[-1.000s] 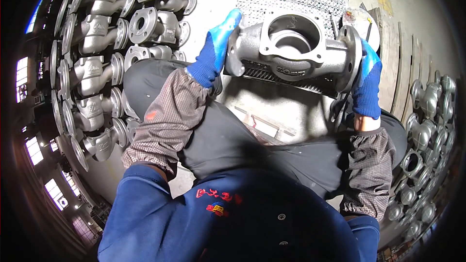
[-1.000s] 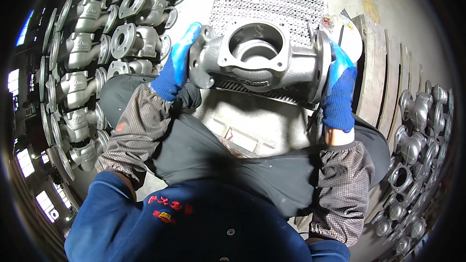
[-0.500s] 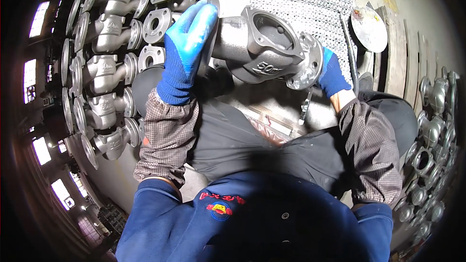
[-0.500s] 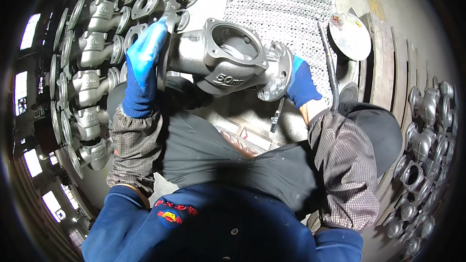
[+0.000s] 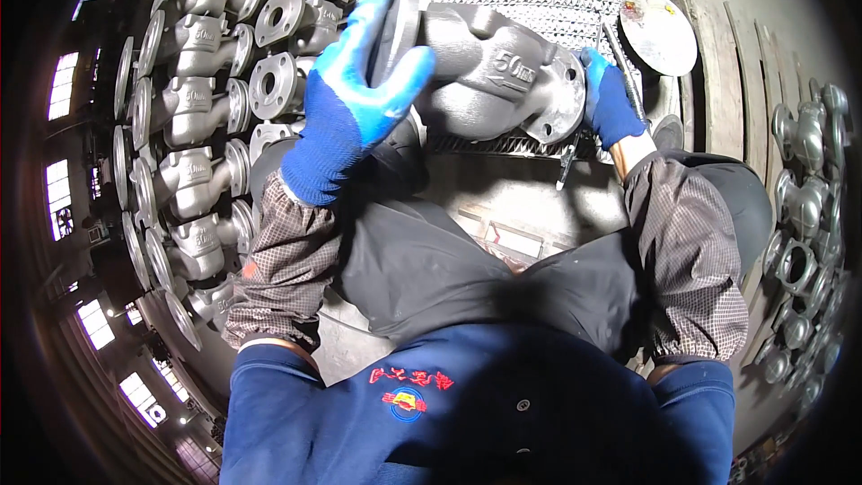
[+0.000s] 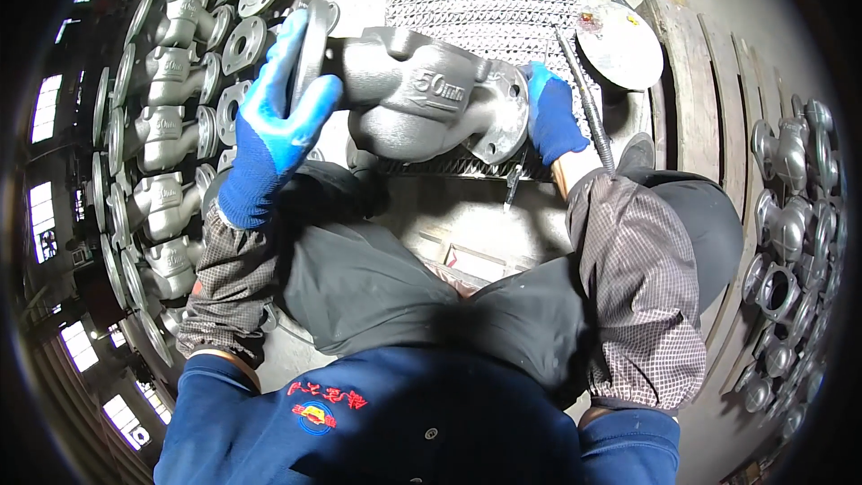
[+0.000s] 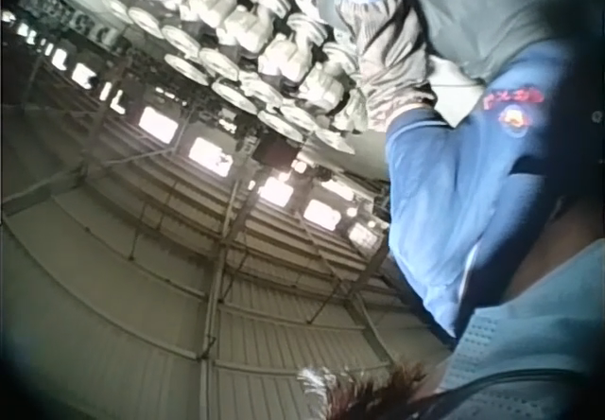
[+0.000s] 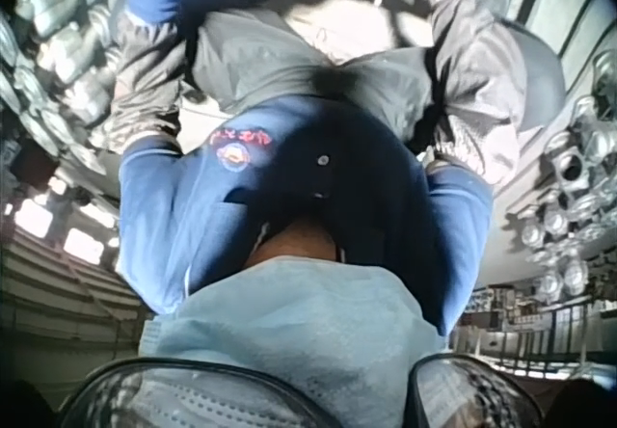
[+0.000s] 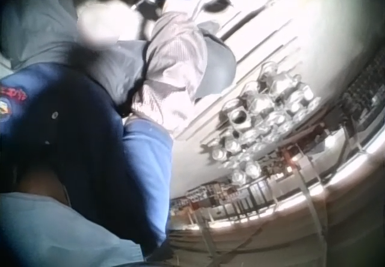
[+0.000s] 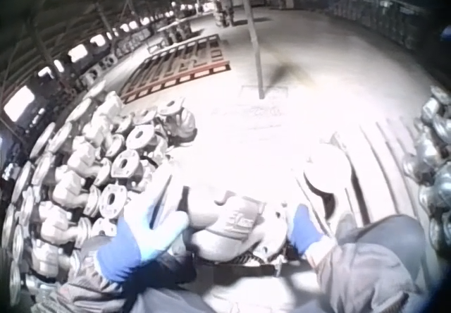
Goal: The person uses a small tool to scrape the edges and interior surfaces of metal valve bodies, picking them up from a pile, turning them over to reach different areas, and placing them on a pallet.
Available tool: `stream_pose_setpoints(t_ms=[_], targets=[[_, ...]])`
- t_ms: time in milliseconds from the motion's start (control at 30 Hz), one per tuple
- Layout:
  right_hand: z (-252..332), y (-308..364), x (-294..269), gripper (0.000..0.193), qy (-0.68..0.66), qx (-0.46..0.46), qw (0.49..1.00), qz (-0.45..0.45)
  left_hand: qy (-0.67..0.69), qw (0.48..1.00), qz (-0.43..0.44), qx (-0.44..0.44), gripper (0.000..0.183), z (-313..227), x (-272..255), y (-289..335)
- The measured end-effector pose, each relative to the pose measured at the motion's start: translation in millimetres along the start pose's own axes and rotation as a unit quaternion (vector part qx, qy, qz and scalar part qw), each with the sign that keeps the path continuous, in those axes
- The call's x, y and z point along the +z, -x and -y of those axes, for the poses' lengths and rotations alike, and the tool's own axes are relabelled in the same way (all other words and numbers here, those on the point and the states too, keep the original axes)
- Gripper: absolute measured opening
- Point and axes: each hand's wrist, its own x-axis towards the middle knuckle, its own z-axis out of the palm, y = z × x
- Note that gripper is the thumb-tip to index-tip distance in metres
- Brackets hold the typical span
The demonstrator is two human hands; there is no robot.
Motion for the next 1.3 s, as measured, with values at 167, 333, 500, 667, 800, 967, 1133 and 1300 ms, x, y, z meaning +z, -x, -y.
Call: stream_pose_setpoints(t_ms=[167, 333, 500, 667, 800, 967, 1133, 1300], targets=[[25, 20, 26, 0.042, -0.143, 0.098, 0.981, -0.083, 0.010, 0.996, -0.031, -0.085, 0.065, 27, -10, 10], [68, 60, 10, 0.035, -0.406, 0.269, 0.871, -0.067, -0.011, 0.990, -0.029, -0.141, 0.062, 46, -12, 16], [61, 59, 14, 0.035, -0.380, 0.245, 0.890, -0.056, 0.120, 0.967, -0.055, -0.216, 0.060, 38, -14, 18], [58, 56, 9, 0.031, -0.335, 0.217, 0.915, -0.051, 0.141, 0.947, -0.029, -0.288, 0.060, 21, -18, 13], [47, 58, 7, 0.031, -0.271, 0.169, 0.948, -0.010, 0.096, 0.983, -0.063, -0.146, 0.054, 17, -23, 12], [59, 55, -9, 0.020, -0.311, 0.220, 0.920, 0.089, 0.226, 0.952, -0.048, -0.199, 0.048, -13, -28, 11], [25, 40, -8, 0.018, -0.237, 0.134, 0.961, 0.042, 0.099, 0.993, 0.020, -0.060, 0.048, -9, -17, -1], [29, 35, -14, 0.032, -0.577, 0.229, 0.783, 0.038, 0.185, 0.979, -0.008, -0.089, 0.049, 8, -7, -8]])
